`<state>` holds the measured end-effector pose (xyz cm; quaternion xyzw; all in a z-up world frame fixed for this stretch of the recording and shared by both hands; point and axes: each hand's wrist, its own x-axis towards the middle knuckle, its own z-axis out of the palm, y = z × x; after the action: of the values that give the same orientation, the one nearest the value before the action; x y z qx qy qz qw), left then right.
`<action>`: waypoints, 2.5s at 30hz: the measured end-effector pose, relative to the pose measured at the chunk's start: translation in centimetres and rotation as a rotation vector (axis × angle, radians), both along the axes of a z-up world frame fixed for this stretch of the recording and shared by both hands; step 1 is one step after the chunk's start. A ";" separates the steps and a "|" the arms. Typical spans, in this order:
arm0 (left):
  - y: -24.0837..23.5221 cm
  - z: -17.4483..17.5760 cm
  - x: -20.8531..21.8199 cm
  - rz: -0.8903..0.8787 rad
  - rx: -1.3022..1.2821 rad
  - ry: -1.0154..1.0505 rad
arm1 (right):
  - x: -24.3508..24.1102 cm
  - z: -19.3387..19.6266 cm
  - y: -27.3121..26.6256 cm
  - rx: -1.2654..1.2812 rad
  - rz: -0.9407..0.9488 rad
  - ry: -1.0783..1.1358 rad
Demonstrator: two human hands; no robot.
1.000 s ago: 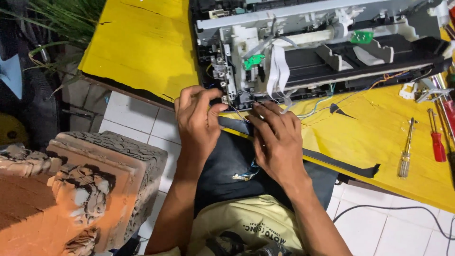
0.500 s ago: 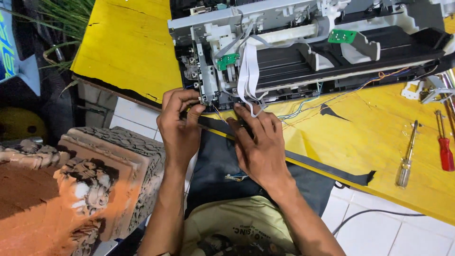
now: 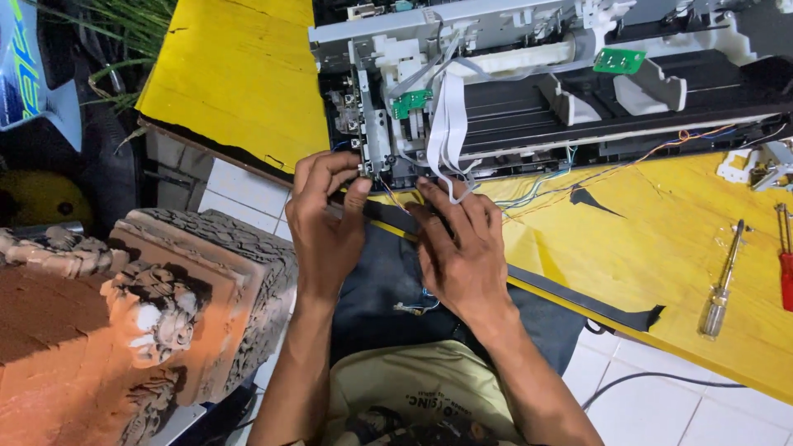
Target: The person manipulates the internal components of a disassembled electronic device on a yellow workbench. They repeatedly connect and disconnect wires and ribbon cables to a circuit board, occasionally using a screwdriver to adjust parts.
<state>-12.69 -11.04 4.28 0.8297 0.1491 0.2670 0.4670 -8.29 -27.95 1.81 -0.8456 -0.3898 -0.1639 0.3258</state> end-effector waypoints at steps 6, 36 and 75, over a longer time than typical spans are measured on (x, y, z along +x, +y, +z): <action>0.2 0.5 0.1 -0.030 0.067 0.012 | -0.1 0.3 -0.1 0.004 -0.004 0.020; 4.9 -1.9 0.4 -0.114 0.007 -0.089 | -0.3 -0.2 0.0 -0.019 -0.004 0.040; 7.0 -3.9 3.6 -0.131 0.347 -0.004 | -1.2 0.4 2.3 -0.053 0.054 -0.033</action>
<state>-9.08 -4.08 0.38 0.9052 0.0455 0.2595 0.3335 -9.50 -25.67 2.17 -0.8403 -0.4219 -0.1586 0.3013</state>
